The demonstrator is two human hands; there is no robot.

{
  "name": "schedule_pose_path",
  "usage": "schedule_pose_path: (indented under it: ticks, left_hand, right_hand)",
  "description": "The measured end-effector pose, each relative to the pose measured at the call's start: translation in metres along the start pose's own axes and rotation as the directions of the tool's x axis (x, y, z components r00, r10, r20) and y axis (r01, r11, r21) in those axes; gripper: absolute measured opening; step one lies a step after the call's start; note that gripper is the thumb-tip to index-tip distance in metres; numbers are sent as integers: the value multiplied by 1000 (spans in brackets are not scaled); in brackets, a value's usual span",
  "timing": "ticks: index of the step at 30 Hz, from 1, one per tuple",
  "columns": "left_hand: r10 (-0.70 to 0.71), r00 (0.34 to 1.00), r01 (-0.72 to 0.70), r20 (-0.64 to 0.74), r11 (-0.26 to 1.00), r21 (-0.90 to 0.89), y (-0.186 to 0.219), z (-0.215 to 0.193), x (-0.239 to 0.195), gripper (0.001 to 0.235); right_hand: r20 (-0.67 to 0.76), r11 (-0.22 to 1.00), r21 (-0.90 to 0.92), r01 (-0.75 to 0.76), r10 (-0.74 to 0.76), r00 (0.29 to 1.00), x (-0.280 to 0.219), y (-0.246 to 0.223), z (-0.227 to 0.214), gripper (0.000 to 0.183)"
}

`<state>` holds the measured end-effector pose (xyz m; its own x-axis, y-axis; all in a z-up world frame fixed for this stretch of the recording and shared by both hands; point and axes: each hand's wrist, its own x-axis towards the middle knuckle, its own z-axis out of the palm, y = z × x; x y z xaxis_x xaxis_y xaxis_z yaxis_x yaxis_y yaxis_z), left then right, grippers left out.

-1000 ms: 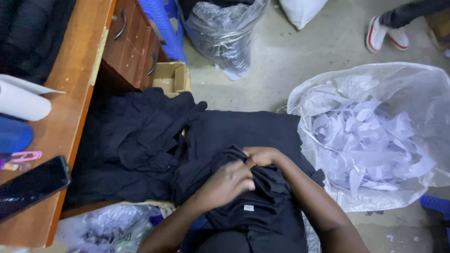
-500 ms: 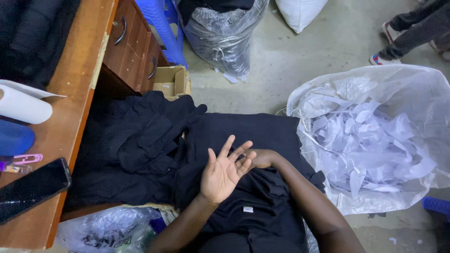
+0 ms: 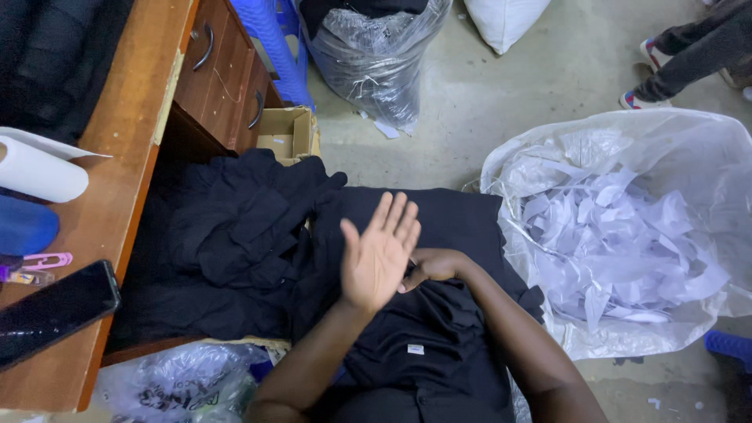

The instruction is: The person folds a black shirt by hand, smoothing the fabric and aligning the edges. They repeatedly check the collar area and the tag while folding the garment into a neat stack.

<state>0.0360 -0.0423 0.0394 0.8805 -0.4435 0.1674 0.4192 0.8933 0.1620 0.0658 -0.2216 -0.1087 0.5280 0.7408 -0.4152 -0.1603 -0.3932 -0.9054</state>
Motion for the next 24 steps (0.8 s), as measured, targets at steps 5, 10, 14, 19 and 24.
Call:
schedule_pose_path:
  ticks: [5, 10, 14, 19, 24]
  left_hand:
    - [57, 913, -48, -405, 998, 31, 8, -62, 29, 83]
    - [115, 916, -105, -385, 993, 48, 12, -49, 24, 94]
    - [129, 921, -122, -369, 992, 43, 14, -50, 24, 94]
    - [127, 926, -122, -356, 992, 37, 12, -49, 27, 94]
    - [132, 930, -125, -343, 991, 43, 13, -51, 24, 97]
  right_hand:
    - [107, 990, 96, 107, -117, 987, -9, -43, -1, 28]
    - [102, 981, 174, 84, -103, 989, -12, -28, 0, 31]
    - [113, 977, 203, 72, -96, 989, -6, -7, 0, 38]
    - [111, 974, 216, 73, -99, 989, -12, -24, -3, 38]
    - [133, 973, 211, 93, -122, 984, -9, -15, -2, 36]
